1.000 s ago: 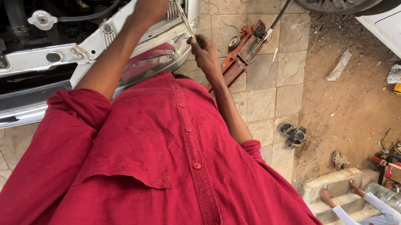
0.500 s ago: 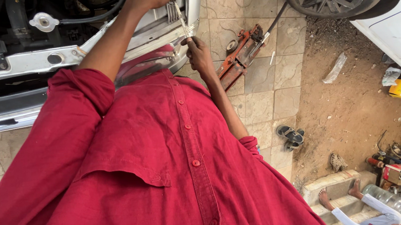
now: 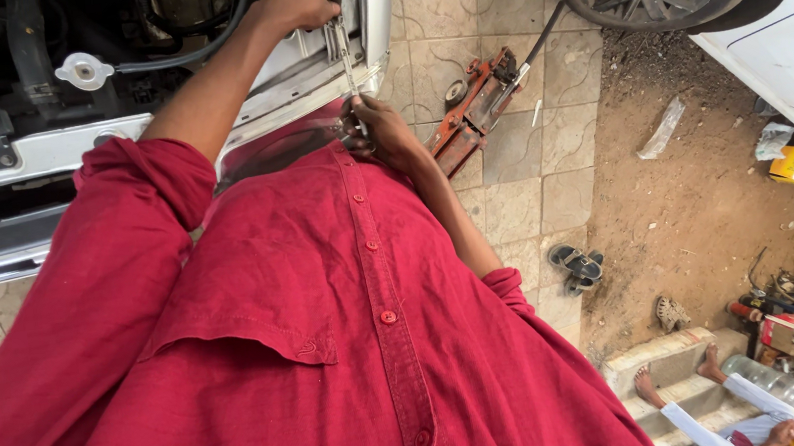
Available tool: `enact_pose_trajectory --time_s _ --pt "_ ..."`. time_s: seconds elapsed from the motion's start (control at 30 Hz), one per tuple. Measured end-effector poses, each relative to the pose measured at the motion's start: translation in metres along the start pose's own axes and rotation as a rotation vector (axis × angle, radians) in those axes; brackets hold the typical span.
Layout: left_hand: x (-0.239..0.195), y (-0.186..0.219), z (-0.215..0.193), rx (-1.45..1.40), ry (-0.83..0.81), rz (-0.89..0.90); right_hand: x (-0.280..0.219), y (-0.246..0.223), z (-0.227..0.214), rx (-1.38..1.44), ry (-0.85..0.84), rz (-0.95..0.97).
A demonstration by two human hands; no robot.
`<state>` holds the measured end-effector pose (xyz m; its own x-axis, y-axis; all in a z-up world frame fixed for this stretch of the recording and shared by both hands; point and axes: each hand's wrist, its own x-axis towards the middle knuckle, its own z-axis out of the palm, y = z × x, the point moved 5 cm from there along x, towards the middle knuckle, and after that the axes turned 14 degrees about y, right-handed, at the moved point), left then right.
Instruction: The person uses a wrench to tighten bolts on the front bumper of a white car with the hood open. The person works on the headlight area and the lower bumper section, repeatedly adjusting the tool to secure the fasteners.
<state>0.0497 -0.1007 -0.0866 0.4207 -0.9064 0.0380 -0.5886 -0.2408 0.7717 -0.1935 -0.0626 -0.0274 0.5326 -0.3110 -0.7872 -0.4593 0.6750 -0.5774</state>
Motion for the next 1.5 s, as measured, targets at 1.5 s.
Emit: enact_pose_trajectory --time_s 1.5 --pt "-0.037 0.038 -0.035 -0.092 0.097 0.004 0.009 -0.092 -0.052 -0.887 0.329 -0.276"
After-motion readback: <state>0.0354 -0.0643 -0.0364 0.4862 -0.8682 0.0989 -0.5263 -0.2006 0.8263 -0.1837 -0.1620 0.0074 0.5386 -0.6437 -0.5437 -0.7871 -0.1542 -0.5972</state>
